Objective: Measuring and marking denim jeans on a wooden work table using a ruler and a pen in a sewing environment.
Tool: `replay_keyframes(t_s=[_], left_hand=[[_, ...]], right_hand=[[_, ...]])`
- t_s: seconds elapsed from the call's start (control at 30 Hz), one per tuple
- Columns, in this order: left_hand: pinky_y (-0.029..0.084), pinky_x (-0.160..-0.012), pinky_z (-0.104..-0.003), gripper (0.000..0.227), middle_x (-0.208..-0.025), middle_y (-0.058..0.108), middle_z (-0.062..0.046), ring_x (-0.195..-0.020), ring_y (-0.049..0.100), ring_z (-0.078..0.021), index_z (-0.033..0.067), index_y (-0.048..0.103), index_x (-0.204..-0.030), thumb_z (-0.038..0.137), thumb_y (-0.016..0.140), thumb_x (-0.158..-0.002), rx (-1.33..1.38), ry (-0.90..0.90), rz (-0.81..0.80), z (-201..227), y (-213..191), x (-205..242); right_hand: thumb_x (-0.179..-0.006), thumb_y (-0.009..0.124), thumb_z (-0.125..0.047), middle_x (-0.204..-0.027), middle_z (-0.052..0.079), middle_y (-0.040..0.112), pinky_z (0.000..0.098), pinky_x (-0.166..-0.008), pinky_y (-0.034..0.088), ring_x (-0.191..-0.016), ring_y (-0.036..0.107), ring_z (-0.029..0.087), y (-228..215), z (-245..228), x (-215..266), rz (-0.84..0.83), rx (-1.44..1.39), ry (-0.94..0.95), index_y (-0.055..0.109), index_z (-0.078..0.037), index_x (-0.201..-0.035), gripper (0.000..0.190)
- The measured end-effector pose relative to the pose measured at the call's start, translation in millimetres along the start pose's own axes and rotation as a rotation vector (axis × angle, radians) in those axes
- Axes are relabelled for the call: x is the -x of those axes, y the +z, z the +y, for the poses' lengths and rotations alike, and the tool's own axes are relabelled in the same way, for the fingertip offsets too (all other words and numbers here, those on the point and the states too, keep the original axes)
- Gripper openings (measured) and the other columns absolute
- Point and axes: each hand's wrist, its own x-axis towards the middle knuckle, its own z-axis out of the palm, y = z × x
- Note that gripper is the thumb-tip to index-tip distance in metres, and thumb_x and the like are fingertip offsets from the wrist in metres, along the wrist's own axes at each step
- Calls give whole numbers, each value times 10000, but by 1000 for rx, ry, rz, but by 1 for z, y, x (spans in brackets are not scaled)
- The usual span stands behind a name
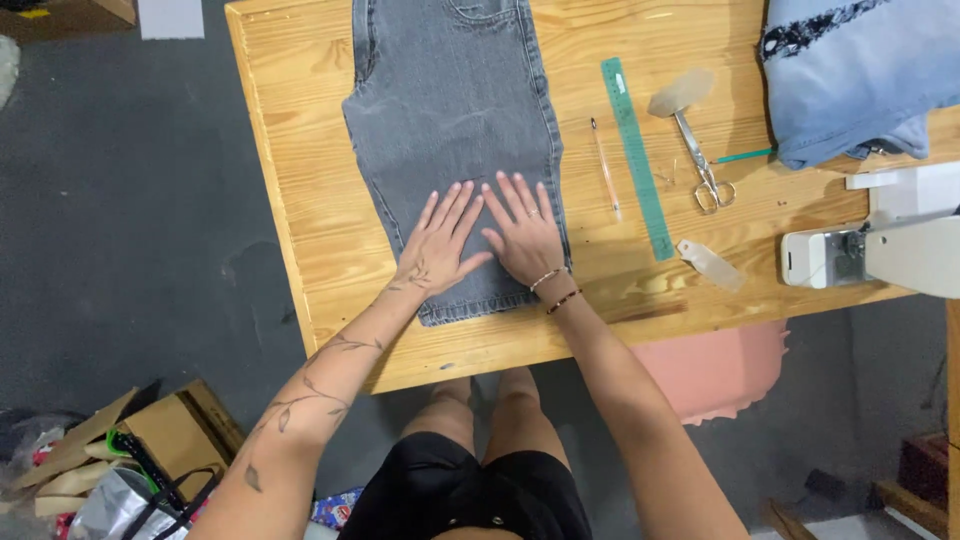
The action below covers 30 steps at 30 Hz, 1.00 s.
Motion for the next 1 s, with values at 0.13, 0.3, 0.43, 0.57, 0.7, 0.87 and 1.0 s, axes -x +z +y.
replay_keyframes(t_s=[0.13, 0.3, 0.43, 0.57, 0.7, 0.87, 1.0], left_hand=[[77, -1249, -540, 1020, -1680, 158, -166, -1551, 137, -326, 194, 232, -1620, 822, 476, -854, -101, -51, -132, -1, -3, 5], [55, -1243, -569, 1190, -1685, 111, -193, -1552, 106, -364, 228, 223, -1624, 941, 497, -710, -90, -30, -218, 1, -13, 4], [44, -1221, -618, 1205, -1685, 112, -182, -1548, 83, -383, 273, 229, -1616, 948, 516, -661, -53, 60, -264, 5, -15, 12], [65, -1211, -633, 1202, -1684, 105, -153, -1540, 81, -387, 319, 221, -1607, 991, 480, -646, -114, 97, -332, 1, -15, 17], [38, -1213, -637, 1282, -1685, 107, -150, -1541, 54, -396, 327, 236, -1602, 1024, 509, -561, -110, 75, -348, 5, -21, 13], [-2, -1149, -724, 1205, -1668, 100, -233, -1522, 47, -464, 244, 280, -1599, 896, 640, -651, 55, -30, -405, 20, -26, 14], [69, -1150, -725, 1034, -1643, 158, -259, -1511, 142, -456, 196, 281, -1595, 741, 658, -802, 100, -32, -338, 62, -30, 19]], right_hand=[[-1029, 503, -482, -1606, 91, 389, 563, -1205, 190, -1479, 345, 309, -2, 7, 1, 7, 24, 122, 444, -251, -1545, 569], [-1036, 498, -498, -1626, 77, 361, 594, -1211, 89, -1506, 290, 298, 0, 9, 5, 23, 35, 225, 412, -241, -1566, 594], [-1009, 502, -535, -1655, 107, 290, 617, -1210, 93, -1532, 237, 312, -19, 2, 20, -82, 1, 279, 362, -257, -1584, 654], [-942, 484, -682, -1668, 131, 231, 621, -1205, 94, -1542, 176, 319, -36, -12, 54, -198, 35, 309, 324, -290, -1590, 774], [-954, 460, -693, -1665, 135, 215, 621, -1199, 90, -1541, 155, 323, -27, 7, 58, -208, -5, 295, 312, -298, -1594, 767], [-828, 822, -175, -1068, 75, 642, 424, -925, 511, -1037, 654, 268, 13, 92, 95, 8, 247, 424, 723, -144, -1030, 227], [-870, 796, -218, -1134, 3, 538, 356, -949, 493, -1086, 603, 221, 11, 146, 126, 284, 40, 751, 632, -210, -1215, 383]])
